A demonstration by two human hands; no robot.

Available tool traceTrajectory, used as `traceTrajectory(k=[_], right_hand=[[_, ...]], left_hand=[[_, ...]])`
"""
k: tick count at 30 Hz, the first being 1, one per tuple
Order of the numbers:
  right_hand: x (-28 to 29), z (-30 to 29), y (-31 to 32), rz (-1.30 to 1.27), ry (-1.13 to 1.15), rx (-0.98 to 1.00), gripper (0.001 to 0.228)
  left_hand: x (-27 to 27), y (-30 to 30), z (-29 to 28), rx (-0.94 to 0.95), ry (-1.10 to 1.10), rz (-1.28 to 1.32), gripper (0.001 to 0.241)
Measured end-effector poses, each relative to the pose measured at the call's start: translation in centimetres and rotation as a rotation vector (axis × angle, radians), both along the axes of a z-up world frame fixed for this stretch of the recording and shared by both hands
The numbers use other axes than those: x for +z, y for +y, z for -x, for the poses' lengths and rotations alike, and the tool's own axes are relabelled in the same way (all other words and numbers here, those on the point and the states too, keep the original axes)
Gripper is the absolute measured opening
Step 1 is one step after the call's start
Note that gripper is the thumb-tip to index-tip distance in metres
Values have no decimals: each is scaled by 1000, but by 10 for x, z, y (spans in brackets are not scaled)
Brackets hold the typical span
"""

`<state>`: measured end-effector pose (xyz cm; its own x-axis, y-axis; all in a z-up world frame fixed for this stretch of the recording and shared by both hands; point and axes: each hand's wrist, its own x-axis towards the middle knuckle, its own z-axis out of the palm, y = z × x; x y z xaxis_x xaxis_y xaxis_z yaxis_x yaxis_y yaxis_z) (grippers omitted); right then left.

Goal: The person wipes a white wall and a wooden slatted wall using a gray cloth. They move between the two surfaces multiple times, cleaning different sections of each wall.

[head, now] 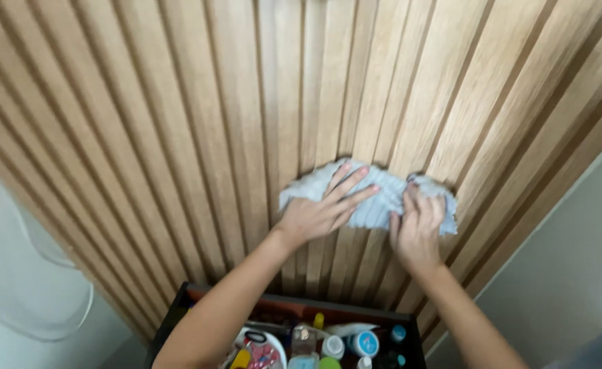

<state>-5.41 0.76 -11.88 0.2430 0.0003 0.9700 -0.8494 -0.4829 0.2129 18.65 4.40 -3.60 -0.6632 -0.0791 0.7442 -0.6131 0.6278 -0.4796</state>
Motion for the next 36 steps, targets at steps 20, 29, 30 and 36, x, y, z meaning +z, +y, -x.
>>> traceTrajectory(k=[20,29,30,36], right_hand=[[239,-121,36,-77,81,-83,63],[85,-108,16,113,211,-172,62],[62,-103,12,111,211,-172,62],[19,-89,-6,193,356,-148,49]], left_hand=[[165,-6,-64,496,287,98,68],[-21,-38,-105,428,166,192,61],[-34,-31,-105,427,165,191,61],[-64,-29,-117,342,180,307,56]])
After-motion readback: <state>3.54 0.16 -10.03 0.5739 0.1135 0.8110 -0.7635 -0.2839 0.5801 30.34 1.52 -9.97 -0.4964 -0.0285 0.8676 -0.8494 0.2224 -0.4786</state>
